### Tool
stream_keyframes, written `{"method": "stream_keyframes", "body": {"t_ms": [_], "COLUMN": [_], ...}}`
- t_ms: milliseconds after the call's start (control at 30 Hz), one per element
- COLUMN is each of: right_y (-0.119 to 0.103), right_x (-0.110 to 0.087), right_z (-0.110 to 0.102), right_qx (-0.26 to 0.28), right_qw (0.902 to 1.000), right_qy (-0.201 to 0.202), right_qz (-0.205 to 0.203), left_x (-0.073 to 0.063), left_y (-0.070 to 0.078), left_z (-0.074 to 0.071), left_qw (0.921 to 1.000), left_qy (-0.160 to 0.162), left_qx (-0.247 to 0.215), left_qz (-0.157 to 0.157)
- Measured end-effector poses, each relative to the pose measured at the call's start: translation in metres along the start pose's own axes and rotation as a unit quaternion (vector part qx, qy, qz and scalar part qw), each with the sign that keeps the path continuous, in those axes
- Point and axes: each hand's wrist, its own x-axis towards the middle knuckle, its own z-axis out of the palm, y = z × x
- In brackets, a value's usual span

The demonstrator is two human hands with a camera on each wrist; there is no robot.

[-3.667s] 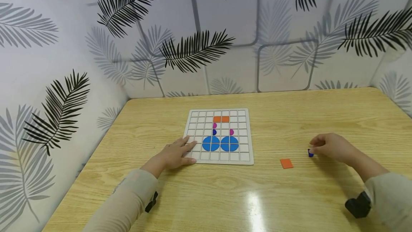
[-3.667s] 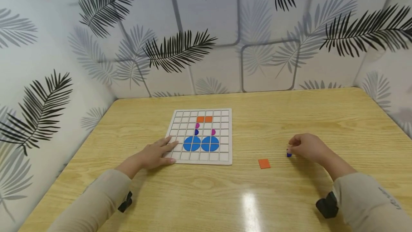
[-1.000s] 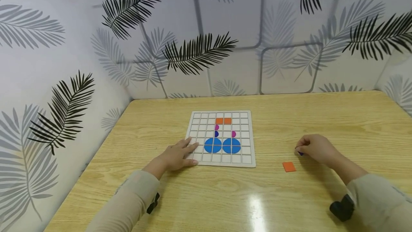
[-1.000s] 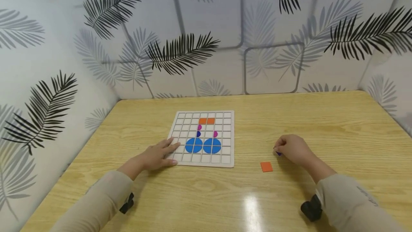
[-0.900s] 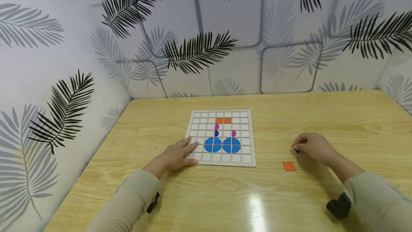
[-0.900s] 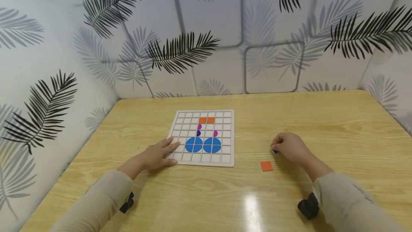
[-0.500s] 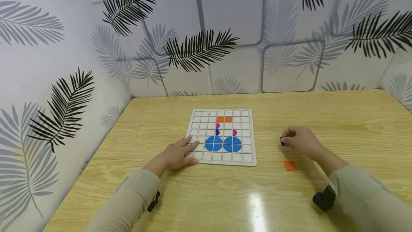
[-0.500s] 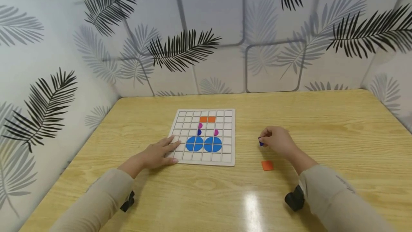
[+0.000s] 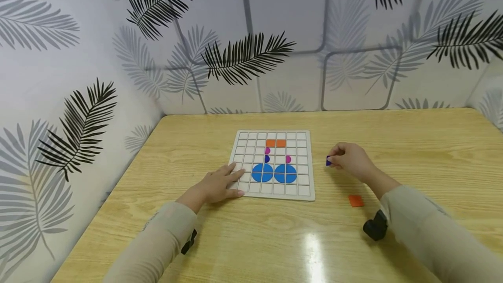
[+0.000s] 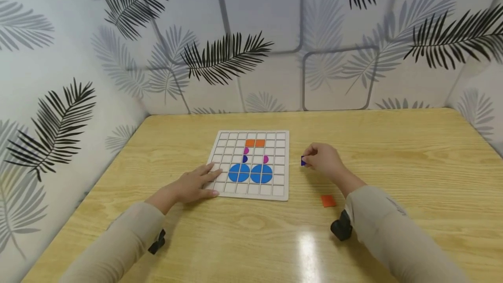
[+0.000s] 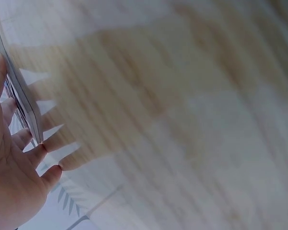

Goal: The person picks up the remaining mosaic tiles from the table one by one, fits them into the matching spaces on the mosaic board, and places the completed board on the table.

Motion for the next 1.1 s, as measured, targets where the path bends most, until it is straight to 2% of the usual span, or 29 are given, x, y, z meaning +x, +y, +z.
{"method": "stream_keyframes", "body": {"t_ms": [333,600,900,1100], "right_y": [-0.007,-0.014,-0.013,-0.015], "right_x": [0.027,0.049,0.065,0.074], "right_z": [0.016,0.034,0.048,0.055], "right_qx": [0.012,0.012,0.003,0.027], "right_qw": [0.9997,0.9993,0.9985,0.9984], "right_qy": [0.023,0.034,0.041,0.035], "right_qz": [0.004,0.010,0.035,0.037], "left_x": [0.003,0.002,0.002,0.002], "left_y": [-0.002,-0.002,-0.003,-0.003], "left_z": [0.001,0.000,0.001,0.002], "left_qw": [1.0000,0.9999,1.0000,1.0000], "left_qy": [0.000,0.001,0.005,0.001], "left_qx": [0.007,0.011,0.008,0.009], "left_qz": [-0.007,0.000,-0.001,-0.005]}}
